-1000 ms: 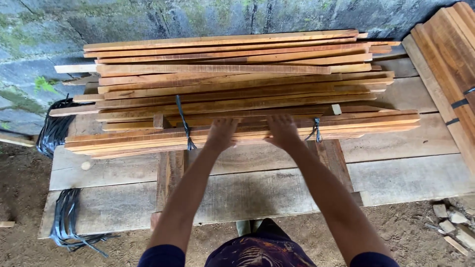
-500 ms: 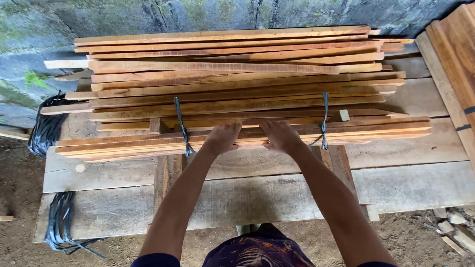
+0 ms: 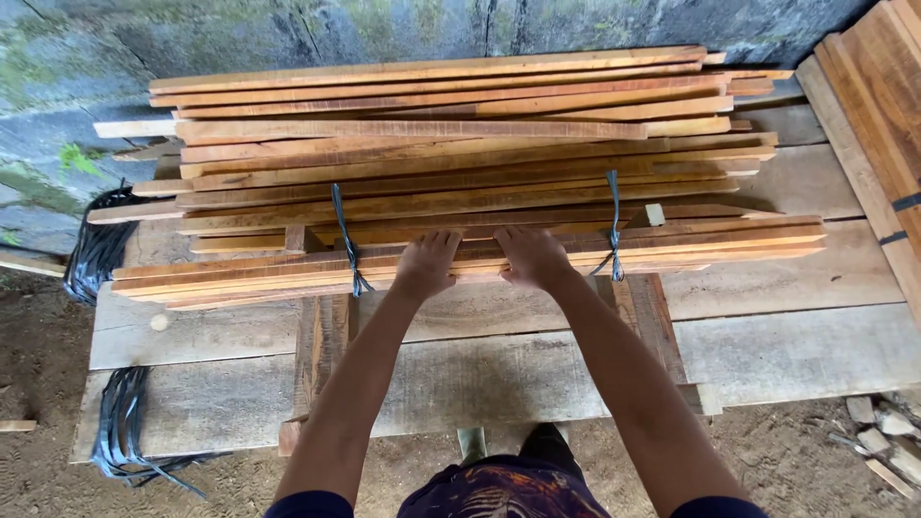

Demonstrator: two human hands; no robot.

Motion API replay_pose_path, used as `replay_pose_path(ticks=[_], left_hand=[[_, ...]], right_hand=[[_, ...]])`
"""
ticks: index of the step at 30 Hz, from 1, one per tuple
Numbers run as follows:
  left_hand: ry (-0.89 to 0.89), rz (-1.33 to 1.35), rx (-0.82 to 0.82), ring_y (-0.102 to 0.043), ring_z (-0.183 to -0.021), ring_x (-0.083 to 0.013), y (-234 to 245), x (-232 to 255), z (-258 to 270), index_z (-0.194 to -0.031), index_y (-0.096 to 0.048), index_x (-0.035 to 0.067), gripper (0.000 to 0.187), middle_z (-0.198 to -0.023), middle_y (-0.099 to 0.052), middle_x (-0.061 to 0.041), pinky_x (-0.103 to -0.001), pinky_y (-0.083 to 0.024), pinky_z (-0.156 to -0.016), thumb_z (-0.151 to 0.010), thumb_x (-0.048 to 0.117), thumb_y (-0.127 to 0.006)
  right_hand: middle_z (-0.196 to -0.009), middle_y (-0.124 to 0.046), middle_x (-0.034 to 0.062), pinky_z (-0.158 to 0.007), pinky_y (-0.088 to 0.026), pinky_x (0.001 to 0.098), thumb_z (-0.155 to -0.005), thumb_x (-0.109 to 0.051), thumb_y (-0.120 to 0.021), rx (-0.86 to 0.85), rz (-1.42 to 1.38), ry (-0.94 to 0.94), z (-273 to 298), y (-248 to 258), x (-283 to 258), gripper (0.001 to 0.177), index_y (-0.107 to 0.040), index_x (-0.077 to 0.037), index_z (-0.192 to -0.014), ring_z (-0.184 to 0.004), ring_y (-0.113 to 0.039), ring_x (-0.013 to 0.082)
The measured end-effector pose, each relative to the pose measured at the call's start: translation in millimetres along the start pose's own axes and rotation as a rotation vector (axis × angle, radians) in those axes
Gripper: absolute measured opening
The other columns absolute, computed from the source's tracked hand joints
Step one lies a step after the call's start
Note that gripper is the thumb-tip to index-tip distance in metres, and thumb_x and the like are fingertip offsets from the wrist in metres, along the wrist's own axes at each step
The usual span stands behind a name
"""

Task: Bundling several thin wooden planks together using plastic straps.

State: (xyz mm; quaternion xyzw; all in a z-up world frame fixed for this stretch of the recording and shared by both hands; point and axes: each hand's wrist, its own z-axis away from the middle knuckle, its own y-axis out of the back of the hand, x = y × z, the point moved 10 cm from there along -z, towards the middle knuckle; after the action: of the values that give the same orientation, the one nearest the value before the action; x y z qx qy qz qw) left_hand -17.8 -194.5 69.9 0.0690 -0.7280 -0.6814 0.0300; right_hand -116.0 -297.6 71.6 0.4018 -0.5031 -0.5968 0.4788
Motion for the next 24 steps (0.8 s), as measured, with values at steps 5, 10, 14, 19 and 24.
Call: replay_pose_path(ticks=[5,10,14,19,24], left_hand=[[0.075,-0.082,0.135,-0.066,-0.104,-0.0257,-10,24,-17,-0.126,-0.053,0.017,0.082,-0.108,-0.060,-0.003,-0.043,-0.054,-0.086,-0.058,0.041,-0.092],[0.158,-0.065,0.183,-0.067,-0.101,-0.0274,-42,53,-56,-0.121,-0.058,0.014,0.084,-0.105,-0.064,-0.006,-0.046,-0.054,-0.083,-0.052,0.044,-0.095],[0.178,-0.017,0.092,-0.069,-0.107,-0.0298,-33,51,-54,-0.125,-0.057,0.017,0.089,-0.114,-0.067,-0.006,-0.048,-0.054,-0.090,-0.052,0.047,-0.097],[0.193,-0.002,0.083,-0.070,-0.107,-0.0297,-32,53,-49,-0.123,-0.057,0.017,0.085,-0.115,-0.067,-0.007,-0.046,-0.054,-0.091,-0.054,0.047,-0.098],[0.267,-0.059,0.030,-0.069,-0.109,-0.0268,-25,50,-52,-0.122,-0.056,0.020,0.086,-0.119,-0.066,-0.004,-0.045,-0.052,-0.093,-0.053,0.051,-0.096]], right_hand=[[-0.121,-0.068,0.0116,-0.095,-0.058,0.0463,-0.077,-0.042,-0.078,0.092,-0.020,0.032,-1,-1,2,0.069,-0.055,-0.008,-0.133,-0.114,-0.070,0.0314],[-0.122,-0.068,0.0159,-0.096,-0.057,0.0496,-0.076,-0.045,-0.080,0.113,-0.068,0.057,2,-4,18,0.077,-0.052,-0.005,-0.135,-0.115,-0.070,0.0356],[-0.136,-0.061,0.0165,-0.116,-0.035,0.0513,-0.083,-0.037,-0.082,0.076,0.011,0.154,27,11,24,0.076,-0.046,-0.007,-0.143,-0.135,-0.055,0.0352],[-0.152,-0.049,0.0118,-0.131,-0.008,0.0541,-0.089,-0.042,-0.079,0.127,0.127,0.128,65,24,52,0.078,-0.038,-0.013,-0.150,-0.154,-0.033,0.0283],[-0.159,-0.043,0.0116,-0.134,-0.005,0.0464,-0.098,-0.042,-0.069,0.142,0.261,0.159,99,35,87,0.076,-0.033,-0.009,-0.158,-0.156,-0.028,0.0251]])
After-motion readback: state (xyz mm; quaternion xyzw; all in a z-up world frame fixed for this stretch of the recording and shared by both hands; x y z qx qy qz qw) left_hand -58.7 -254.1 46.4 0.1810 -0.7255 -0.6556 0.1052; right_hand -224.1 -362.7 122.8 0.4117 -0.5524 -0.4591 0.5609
